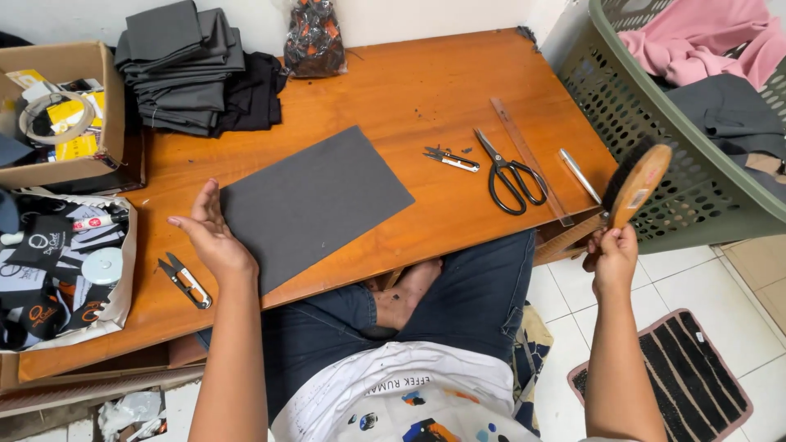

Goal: Brushing a piece of dark fabric on a wooden table using a handheld brush to clean or smooth it.

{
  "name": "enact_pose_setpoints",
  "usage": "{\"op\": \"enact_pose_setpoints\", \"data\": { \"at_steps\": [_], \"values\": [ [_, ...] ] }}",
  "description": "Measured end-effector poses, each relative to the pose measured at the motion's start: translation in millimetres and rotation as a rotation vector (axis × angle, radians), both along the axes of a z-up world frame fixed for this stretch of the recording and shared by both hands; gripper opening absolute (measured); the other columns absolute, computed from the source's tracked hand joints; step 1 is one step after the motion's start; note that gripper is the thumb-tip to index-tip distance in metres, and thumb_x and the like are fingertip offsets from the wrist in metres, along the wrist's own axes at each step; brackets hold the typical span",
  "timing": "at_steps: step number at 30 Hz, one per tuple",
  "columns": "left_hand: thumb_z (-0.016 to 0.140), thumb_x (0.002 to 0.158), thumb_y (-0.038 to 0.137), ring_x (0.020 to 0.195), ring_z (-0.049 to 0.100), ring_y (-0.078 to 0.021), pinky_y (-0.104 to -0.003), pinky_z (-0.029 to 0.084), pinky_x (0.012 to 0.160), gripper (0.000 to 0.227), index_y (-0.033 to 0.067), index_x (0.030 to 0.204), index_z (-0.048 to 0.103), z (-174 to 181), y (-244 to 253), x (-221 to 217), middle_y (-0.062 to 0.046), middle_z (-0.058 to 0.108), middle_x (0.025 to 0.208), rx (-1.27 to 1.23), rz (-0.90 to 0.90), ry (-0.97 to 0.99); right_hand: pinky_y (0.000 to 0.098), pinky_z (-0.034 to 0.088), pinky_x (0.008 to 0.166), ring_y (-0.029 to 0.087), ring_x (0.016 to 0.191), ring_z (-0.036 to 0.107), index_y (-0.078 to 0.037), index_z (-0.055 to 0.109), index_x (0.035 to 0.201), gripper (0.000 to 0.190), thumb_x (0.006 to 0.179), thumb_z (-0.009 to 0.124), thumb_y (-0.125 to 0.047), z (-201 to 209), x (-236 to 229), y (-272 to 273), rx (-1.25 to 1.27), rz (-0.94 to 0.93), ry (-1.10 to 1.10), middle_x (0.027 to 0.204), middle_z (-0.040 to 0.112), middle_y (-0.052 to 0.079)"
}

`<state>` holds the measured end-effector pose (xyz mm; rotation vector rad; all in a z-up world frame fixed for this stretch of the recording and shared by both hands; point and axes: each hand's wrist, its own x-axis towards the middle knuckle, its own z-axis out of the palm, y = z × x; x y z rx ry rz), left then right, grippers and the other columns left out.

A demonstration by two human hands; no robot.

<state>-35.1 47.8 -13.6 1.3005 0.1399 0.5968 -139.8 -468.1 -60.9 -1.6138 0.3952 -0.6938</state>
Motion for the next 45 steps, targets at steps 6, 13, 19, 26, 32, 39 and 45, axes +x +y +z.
{"op": "enact_pose_setpoints", "data": {
  "at_steps": [6,13,19,26,32,39,45],
  "values": [
    [0.006,0.082,0.059,0.117,0.042,-0.02,-0.034,0.022,0.104,0.075,0.0078,0.111,0.053,-1.8,-1.6,1.0,-0.01,0.053,0.115,0.052,0.021,-0.025,0.0189,0.031,0.043,0.011,0.044,0.037,-0.012,0.04,0.078,0.04,0.099,0.028,-0.043,-52.5,8.6,-2.6,0.063,-0.164,0.027,0.056,0.032,0.001],
    [0.006,0.083,0.057,0.114,0.045,-0.019,-0.033,0.024,0.103,0.073,0.0076,0.109,0.054,3.8,-7.9,0.1,-0.009,0.054,0.111,0.134,0.021,0.002,0.0237,0.038,0.044,0.016,0.047,0.047,-0.01,0.045,0.076,0.043,0.101,0.033,-0.043,-89.7,2.7,-2.8,-0.138,-0.241,0.126,0.057,0.043,0.006],
    [0.006,0.083,0.057,0.111,0.046,-0.0185,-0.033,0.026,0.102,0.074,0.0063,0.107,0.054,5.1,-8.2,-1.7,-0.01,0.054,0.109,0.152,0.027,-0.038,0.051,0.032,0.092,0.046,0.104,0.045,-0.001,0.051,0.092,0.053,0.096,0.025,-0.047,-133.9,-74.3,33.5,-0.367,-0.176,0.713,0.099,0.054,0.03],
    [0.013,0.076,0.057,0.11,0.052,-0.0183,-0.027,0.034,0.1,0.067,0.0099,0.098,0.056,9.9,-8.7,-3.0,-0.007,0.058,0.107,0.03,0.014,0.064,0.0262,0.029,0.05,0.016,0.054,0.041,-0.009,0.05,0.076,0.037,0.091,0.039,-0.041,-169.9,-115.7,32.9,0.189,-0.309,0.645,0.061,0.045,0.005],
    [0.017,0.078,0.056,0.107,0.054,-0.0186,-0.026,0.038,0.099,0.064,0.0087,0.095,0.056,10.5,-11.3,-1.5,-0.008,0.059,0.104,0.03,0.037,0.019,0.023,0.019,0.041,0.01,0.038,0.018,-0.015,0.032,0.059,0.05,0.086,0.026,-0.057,-80.5,-41.1,33.0,0.652,-0.054,0.006,0.046,0.021,-0.004],
    [0.044,0.085,-0.004,0.103,0.053,-0.0346,-0.042,0.041,0.091,0.018,-0.0079,0.1,0.053,37.6,-27.8,-18.1,-0.023,0.055,0.106,0.753,0.162,-0.35,0.0232,0.015,0.034,0.008,0.03,0.012,-0.015,0.03,0.053,0.049,0.08,0.03,-0.057,28.3,-46.3,109.0,0.789,0.466,-0.054,0.039,0.016,-0.006],
    [0.066,0.075,0.018,0.092,0.057,-0.0204,-0.03,0.044,0.084,0.028,0.0068,0.099,0.06,76.7,-109.6,-86.7,-0.008,0.06,0.099,0.822,-0.35,-0.28,0.0245,0.022,0.038,0.01,0.035,0.02,-0.008,0.034,0.06,0.039,0.09,0.023,-0.03,14.4,-66.5,166.1,0.588,0.675,0.103,0.043,0.02,-0.003]
  ]
}}
